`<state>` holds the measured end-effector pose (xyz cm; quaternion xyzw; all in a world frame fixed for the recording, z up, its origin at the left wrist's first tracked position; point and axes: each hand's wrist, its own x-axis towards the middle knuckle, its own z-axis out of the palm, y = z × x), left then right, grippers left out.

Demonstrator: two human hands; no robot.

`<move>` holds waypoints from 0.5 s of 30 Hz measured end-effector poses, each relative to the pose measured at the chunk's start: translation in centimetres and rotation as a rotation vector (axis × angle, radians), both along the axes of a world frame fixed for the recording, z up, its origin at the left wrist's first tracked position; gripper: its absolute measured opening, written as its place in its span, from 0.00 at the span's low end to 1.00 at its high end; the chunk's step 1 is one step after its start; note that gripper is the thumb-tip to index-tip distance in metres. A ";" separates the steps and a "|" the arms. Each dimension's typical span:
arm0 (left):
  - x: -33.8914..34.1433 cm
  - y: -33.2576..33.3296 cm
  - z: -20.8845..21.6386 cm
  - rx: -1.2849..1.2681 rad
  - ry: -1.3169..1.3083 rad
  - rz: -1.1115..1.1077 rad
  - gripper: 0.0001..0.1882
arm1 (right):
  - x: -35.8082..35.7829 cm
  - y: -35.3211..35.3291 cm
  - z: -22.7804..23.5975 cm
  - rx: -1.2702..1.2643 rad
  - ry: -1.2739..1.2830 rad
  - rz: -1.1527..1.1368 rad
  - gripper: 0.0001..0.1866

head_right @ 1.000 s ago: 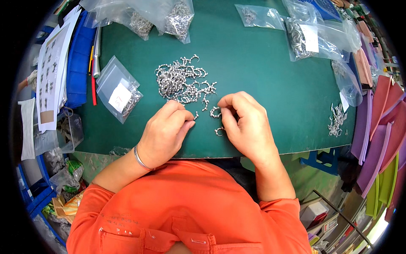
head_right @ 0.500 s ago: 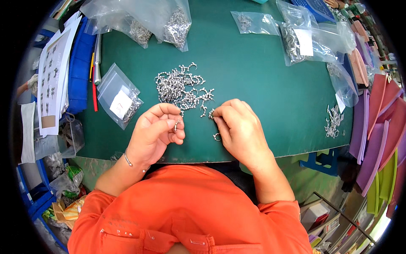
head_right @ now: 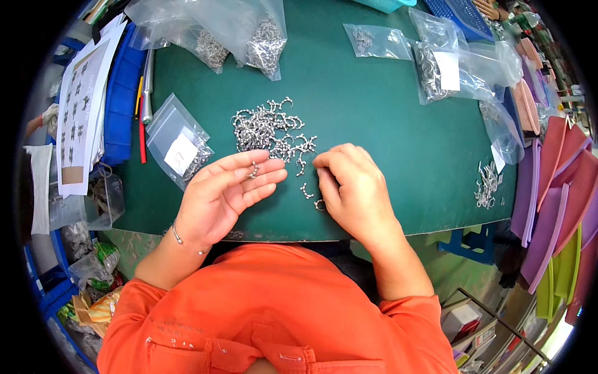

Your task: The person assembles small silver metal components by hand on a green workbench. They pick up individual pieces, link them together, and place the assembled units into a clear plastic bag.

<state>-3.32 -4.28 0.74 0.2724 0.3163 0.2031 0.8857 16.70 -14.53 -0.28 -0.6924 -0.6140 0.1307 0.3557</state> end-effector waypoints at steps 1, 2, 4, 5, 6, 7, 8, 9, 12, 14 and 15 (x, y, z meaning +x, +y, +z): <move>0.0 0.0 0.1 -0.003 -0.005 0.006 0.22 | 0.0 0.2 -0.1 0.020 -0.028 0.000 0.06; 0.1 0.0 0.0 -0.031 -0.032 0.001 0.22 | -0.2 0.4 0.2 0.057 0.025 0.044 0.07; 0.2 -0.2 -0.5 -0.085 -0.087 -0.007 0.24 | -1.1 1.2 1.1 0.130 0.133 0.132 0.07; 0.4 -0.3 -0.6 -0.115 -0.135 -0.047 0.24 | -1.6 1.7 1.4 0.171 0.145 0.240 0.09; 0.6 -0.3 -0.7 -0.144 -0.182 -0.087 0.23 | -1.9 1.9 1.3 0.158 0.105 0.304 0.10; 0.8 -0.4 -0.7 -0.171 -0.229 -0.126 0.22 | -2.1 2.0 1.1 0.144 0.064 0.370 0.12; 0.9 -0.6 -0.6 -0.167 -0.180 -0.099 0.22 | -1.9 2.0 0.4 0.166 0.022 0.347 0.14; 0.8 -0.6 -0.7 -0.176 -0.164 -0.141 0.26 | -1.7 2.1 0.5 0.132 0.050 0.335 0.13; 0.5 -0.3 -0.2 -0.039 -0.078 -0.148 0.22 | 0.0 2.6 1.2 -0.058 0.314 0.174 0.09; 0.4 0.1 -0.2 0.047 -0.033 -0.139 0.17 | 1.9 4.3 1.9 -0.231 0.746 0.021 0.08; 0.3 0.0 -0.5 0.065 -0.026 -0.118 0.14 | 3.1 5.5 2.9 -0.335 0.830 -0.020 0.09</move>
